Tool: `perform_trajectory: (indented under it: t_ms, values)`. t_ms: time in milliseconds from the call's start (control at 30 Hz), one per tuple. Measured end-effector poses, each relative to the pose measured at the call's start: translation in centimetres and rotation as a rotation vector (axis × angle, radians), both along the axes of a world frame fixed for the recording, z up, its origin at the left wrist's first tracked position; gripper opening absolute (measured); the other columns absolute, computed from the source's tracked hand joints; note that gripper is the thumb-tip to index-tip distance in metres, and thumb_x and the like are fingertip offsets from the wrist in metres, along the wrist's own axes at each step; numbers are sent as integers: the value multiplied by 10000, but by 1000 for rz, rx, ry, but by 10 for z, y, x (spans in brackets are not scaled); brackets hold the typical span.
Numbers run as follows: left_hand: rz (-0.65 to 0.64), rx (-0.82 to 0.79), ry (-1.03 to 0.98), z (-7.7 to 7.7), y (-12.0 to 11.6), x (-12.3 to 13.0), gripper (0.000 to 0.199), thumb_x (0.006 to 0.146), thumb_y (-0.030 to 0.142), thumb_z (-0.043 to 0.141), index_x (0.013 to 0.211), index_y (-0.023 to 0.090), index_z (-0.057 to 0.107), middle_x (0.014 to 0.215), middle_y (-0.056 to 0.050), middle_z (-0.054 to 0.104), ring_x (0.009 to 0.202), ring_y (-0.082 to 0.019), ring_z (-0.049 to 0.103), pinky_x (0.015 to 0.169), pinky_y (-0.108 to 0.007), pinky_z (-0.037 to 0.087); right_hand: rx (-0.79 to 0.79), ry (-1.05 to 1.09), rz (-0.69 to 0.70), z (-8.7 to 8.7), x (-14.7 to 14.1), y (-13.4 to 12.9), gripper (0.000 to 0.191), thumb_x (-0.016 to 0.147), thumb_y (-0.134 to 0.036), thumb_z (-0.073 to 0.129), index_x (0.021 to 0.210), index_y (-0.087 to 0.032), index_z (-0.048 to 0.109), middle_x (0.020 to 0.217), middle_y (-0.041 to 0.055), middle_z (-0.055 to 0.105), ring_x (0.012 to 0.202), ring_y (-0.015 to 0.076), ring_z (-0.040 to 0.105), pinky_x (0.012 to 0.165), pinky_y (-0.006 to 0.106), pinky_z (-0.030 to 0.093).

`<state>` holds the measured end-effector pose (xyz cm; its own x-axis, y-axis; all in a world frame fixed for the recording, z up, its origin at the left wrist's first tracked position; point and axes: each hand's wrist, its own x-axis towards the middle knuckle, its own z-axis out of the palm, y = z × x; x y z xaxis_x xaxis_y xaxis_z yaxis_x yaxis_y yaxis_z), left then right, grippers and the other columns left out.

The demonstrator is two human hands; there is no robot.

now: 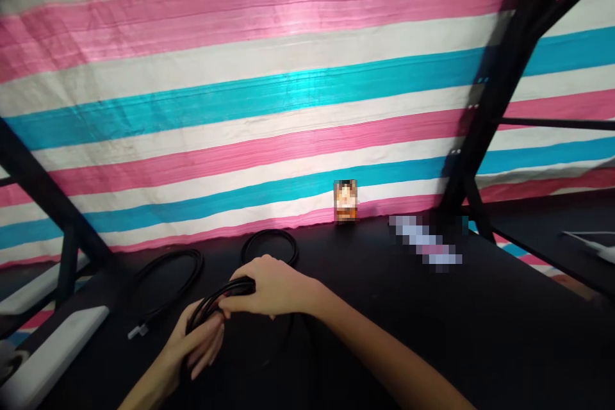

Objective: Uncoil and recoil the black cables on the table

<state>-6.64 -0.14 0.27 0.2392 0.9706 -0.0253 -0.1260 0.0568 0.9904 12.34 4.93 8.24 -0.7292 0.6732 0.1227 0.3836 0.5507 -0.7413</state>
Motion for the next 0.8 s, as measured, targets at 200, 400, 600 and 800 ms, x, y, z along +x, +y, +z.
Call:
perform_trajectory:
  t_ms: [200,400,600,800]
  values:
    - [115,-62,-102,24,-9,4,384,615,533,712,810,212,630,401,58,452,434,-165,529,636,-370,508,15,275,-120,18,15,1,259,819,-379,576,831,-153,701,717,9,652,606,109,561,521,194,400]
    - [202,-36,-40,36,-8,4,506,690,695,553,507,229,477,402,19,456,465,-168,549,604,-346,531,-159,244,-252,18,22,0,368,830,-486,515,913,-154,652,632,-5,605,402,71,492,412,191,372]
    - [97,-159,307,-3,-1,-21,619,676,823,358,469,240,369,310,70,283,221,-71,264,282,-236,308,-33,-328,-50,11,35,7,314,778,-439,584,614,-188,674,582,-1,662,563,120,598,472,198,363]
    - [128,-22,758,-25,9,-17,394,715,593,563,737,200,540,432,35,526,389,-170,543,407,-252,395,-67,-961,-97,3,34,13,384,737,-480,634,854,-132,745,858,92,726,805,247,672,650,287,454]
